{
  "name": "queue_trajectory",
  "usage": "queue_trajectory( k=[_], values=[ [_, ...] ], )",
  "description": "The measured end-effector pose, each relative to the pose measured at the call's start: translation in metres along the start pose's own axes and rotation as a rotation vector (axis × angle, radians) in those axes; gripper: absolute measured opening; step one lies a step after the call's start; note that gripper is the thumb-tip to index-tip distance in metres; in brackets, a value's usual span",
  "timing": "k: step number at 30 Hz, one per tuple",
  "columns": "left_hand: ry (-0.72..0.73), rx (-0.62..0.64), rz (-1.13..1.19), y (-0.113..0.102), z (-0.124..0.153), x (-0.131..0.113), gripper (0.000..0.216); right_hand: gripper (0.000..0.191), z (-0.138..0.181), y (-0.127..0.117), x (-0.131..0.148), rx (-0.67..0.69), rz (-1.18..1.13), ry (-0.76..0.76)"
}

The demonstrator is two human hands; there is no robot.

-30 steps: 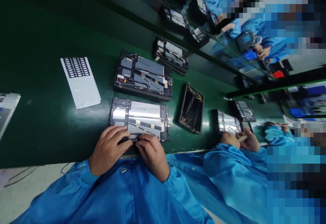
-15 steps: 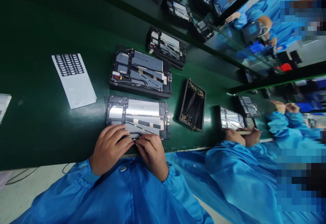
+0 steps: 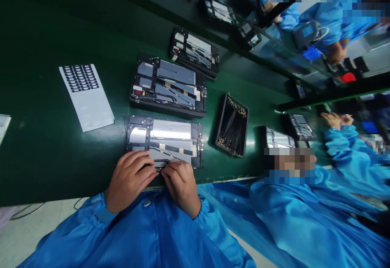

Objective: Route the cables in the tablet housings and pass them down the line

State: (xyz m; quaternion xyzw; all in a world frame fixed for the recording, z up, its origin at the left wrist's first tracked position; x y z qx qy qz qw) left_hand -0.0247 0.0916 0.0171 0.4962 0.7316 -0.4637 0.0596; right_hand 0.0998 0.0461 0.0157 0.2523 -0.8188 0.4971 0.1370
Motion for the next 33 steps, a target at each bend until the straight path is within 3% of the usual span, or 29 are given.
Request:
queue_trajectory(
  k=[5, 10, 14, 18, 22, 26, 30, 33],
  values=[
    [0.016, 0.006, -0.002, 0.001, 0.001, -0.001, 0.006, 0.020, 0.009, 0.000, -0.006, -0.035, -0.052, 0.022],
    [-0.005, 0.020, 0.040, -0.004, 0.005, 0.002, 0.011, 0.035, 0.024, -0.009, -0.001, -0.112, -0.062, -0.106],
    [-0.038, -0.034, 0.038, -0.022, 0.004, 0.012, 0.013, 0.039, 0.027, -0.006, 0.008, -0.076, 0.019, -0.223],
    [-0.085, -0.089, -0.026, -0.048, -0.003, 0.030, 0.013, 0.034, 0.011, -0.008, 0.000, -0.150, 0.004, -0.108],
    [-0.150, -0.171, -0.147, -0.085, -0.018, 0.058, 0.011, 0.016, 0.001, 0.003, -0.004, -0.077, -0.029, -0.001],
    [-0.183, -0.205, -0.321, -0.108, -0.041, 0.098, 0.008, 0.010, 0.001, 0.001, 0.004, -0.062, 0.034, -0.077],
    [-0.230, -0.073, -0.383, -0.099, -0.062, 0.154, 0.041, 0.017, -0.019, 0.003, 0.012, 0.084, -0.001, -0.164],
    [-0.320, 0.111, -0.366, -0.083, -0.058, 0.193, 0.073, 0.021, -0.062, 0.010, 0.031, 0.159, -0.098, -0.233]
  ],
)
Point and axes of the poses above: each hand's wrist, its own z-axis away from the middle knuckle, its own y-axis out of the palm, x = y × z, the point moved 9 cm from there along -z, towards the middle knuckle, and after that the axes turned 15 degrees about -x, right-handed, at the moved point
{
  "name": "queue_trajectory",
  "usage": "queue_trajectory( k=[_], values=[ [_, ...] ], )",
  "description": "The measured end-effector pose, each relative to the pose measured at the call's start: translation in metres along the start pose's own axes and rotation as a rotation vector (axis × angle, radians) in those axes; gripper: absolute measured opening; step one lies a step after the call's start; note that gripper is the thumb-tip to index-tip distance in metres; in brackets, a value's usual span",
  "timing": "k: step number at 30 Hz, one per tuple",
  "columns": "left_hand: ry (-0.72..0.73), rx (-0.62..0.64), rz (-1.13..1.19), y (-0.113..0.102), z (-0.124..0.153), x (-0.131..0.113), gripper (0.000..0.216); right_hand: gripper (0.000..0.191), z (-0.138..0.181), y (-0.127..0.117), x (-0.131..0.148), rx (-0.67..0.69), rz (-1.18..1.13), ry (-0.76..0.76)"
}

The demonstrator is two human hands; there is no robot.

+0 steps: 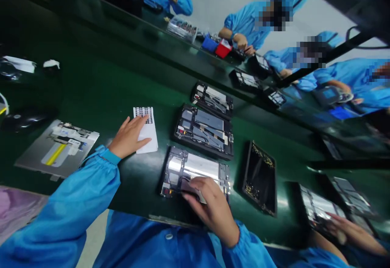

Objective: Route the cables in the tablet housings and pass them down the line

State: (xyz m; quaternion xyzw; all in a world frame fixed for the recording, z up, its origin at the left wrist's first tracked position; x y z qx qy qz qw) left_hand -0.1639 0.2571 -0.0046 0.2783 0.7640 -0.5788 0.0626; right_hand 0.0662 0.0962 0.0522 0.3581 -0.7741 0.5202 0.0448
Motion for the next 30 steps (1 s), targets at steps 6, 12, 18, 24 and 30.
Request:
queue_trajectory(
  k=[6, 12, 18, 24, 30],
  values=[
    [-0.047, 0.011, 0.094, 0.007, 0.013, 0.015, 0.082, 0.015, -0.136, 0.070, 0.023, 0.126, 0.144, -0.283],
    [-0.076, 0.008, 0.118, 0.009, 0.014, 0.015, 0.087, 0.021, -0.192, 0.153, 0.003, 0.356, 0.396, -0.318],
    [-0.069, 0.017, 0.107, 0.010, 0.011, 0.015, 0.092, 0.028, -0.190, 0.177, -0.010, 0.427, 0.409, -0.300],
    [0.010, -0.019, 0.047, 0.012, 0.005, 0.013, 0.092, 0.026, -0.195, 0.125, -0.003, 0.322, 0.189, -0.269],
    [0.101, -0.096, 0.104, 0.003, -0.003, 0.007, 0.086, 0.008, -0.093, -0.022, -0.005, -0.012, -0.160, -0.110]
  ],
)
Point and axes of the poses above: each hand's wrist, its own z-axis away from the middle knuckle, its own y-axis out of the palm, x = y × z, the point moved 9 cm from there along -z, towards the middle knuckle, and after that the axes turned 15 degrees about -x, right-handed, at the moved point
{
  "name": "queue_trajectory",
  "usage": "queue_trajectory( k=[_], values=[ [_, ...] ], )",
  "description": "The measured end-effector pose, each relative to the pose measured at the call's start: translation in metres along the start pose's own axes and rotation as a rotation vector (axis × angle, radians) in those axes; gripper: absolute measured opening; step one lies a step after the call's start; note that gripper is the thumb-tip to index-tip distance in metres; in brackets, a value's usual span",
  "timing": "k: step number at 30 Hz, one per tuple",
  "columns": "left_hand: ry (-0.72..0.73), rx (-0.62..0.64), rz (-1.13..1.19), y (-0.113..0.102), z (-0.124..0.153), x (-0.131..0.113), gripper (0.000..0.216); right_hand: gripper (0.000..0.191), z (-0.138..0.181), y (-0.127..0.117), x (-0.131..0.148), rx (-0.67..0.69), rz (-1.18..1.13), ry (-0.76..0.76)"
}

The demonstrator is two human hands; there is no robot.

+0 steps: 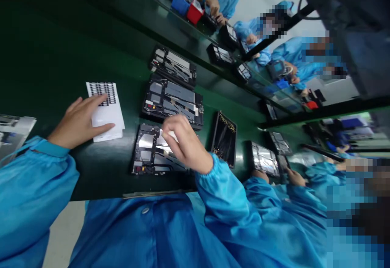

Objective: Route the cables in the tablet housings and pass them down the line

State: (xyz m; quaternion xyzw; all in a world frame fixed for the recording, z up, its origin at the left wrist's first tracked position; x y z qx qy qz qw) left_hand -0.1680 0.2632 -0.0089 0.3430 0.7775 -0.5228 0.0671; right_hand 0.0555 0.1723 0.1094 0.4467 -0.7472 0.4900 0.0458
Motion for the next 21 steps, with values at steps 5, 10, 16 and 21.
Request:
queue_trajectory(
  k=[5, 10, 16, 21],
  values=[
    [0.018, -0.294, 0.091, -0.040, 0.005, -0.071, 0.043, 0.013, 0.136, -0.045, -0.021, -0.046, 0.134, 0.294],
    [0.282, -0.085, 0.262, 0.004, 0.052, -0.215, 0.012, 0.015, 0.193, -0.045, -0.018, -0.071, 0.309, 0.362],
    [0.254, 0.006, 0.267, 0.060, 0.083, -0.268, 0.009, 0.017, 0.195, -0.037, -0.016, -0.066, 0.408, 0.332],
    [0.232, 0.011, 0.236, 0.064, 0.084, -0.264, 0.009, 0.021, 0.191, -0.036, -0.017, -0.037, 0.448, 0.291]
  ],
)
Point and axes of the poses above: each hand's wrist, its own z-axis away from the middle knuckle, its own y-axis out of the palm, x = y × z, the point moved 9 cm from there along -z, towards the middle knuckle, and after that the axes turned 15 degrees about -x, right-handed, at the moved point
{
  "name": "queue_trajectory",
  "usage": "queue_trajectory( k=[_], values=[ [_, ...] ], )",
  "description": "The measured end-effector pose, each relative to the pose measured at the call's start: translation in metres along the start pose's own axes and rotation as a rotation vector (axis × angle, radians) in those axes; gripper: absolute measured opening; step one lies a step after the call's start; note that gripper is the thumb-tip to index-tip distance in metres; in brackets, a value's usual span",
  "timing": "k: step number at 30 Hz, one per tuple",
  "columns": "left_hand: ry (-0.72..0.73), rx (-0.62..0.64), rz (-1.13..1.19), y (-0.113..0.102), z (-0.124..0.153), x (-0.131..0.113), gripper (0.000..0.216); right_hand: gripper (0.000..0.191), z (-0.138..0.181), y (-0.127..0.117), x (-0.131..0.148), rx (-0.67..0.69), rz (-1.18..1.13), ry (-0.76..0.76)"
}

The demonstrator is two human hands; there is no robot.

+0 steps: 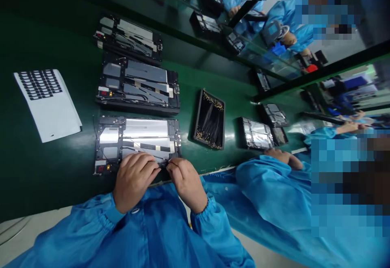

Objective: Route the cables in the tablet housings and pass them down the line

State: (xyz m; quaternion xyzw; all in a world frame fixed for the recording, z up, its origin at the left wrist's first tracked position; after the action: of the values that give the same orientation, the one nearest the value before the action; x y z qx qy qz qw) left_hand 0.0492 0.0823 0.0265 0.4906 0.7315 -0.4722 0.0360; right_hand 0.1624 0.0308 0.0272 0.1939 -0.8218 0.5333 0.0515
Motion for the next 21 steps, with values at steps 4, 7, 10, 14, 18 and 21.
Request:
queue_trajectory(
  k=[4, 7, 10, 14, 18, 21],
  values=[
    [0.011, 0.001, -0.002, 0.0005, 0.0004, -0.0047, 0.010, 0.019, -0.0015, 0.0006, 0.0036, -0.003, 0.049, -0.045],
    [0.002, 0.001, -0.004, 0.0020, 0.0011, -0.0066, 0.012, 0.018, -0.0013, 0.0008, 0.0045, -0.004, 0.056, -0.055],
    [-0.009, 0.000, -0.001, 0.0031, 0.0012, -0.0063, 0.012, 0.019, -0.0002, 0.0013, 0.0040, -0.003, 0.058, -0.059],
    [-0.013, -0.004, 0.001, 0.0040, 0.0007, -0.0050, 0.011, 0.022, 0.0011, 0.0029, 0.0020, 0.008, 0.058, -0.050],
    [-0.021, 0.006, -0.002, 0.0051, 0.0004, -0.0046, 0.011, 0.023, 0.0009, 0.0042, 0.0021, 0.018, 0.046, -0.042],
    [-0.025, 0.012, -0.005, 0.0056, -0.0002, -0.0048, 0.012, 0.023, -0.0003, 0.0043, 0.0029, 0.015, 0.051, -0.042]
  ],
)
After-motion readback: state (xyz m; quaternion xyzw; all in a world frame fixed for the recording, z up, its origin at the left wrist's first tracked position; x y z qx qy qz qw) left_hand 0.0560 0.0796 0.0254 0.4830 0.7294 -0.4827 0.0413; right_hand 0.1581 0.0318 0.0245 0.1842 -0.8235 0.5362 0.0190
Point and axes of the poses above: each hand's wrist, its own z-axis away from the middle knuckle, its own y-axis out of the palm, x = y × z, the point moved 9 cm from there along -z, towards the middle knuckle, and after that the axes turned 15 degrees about -x, right-handed, at the moved point
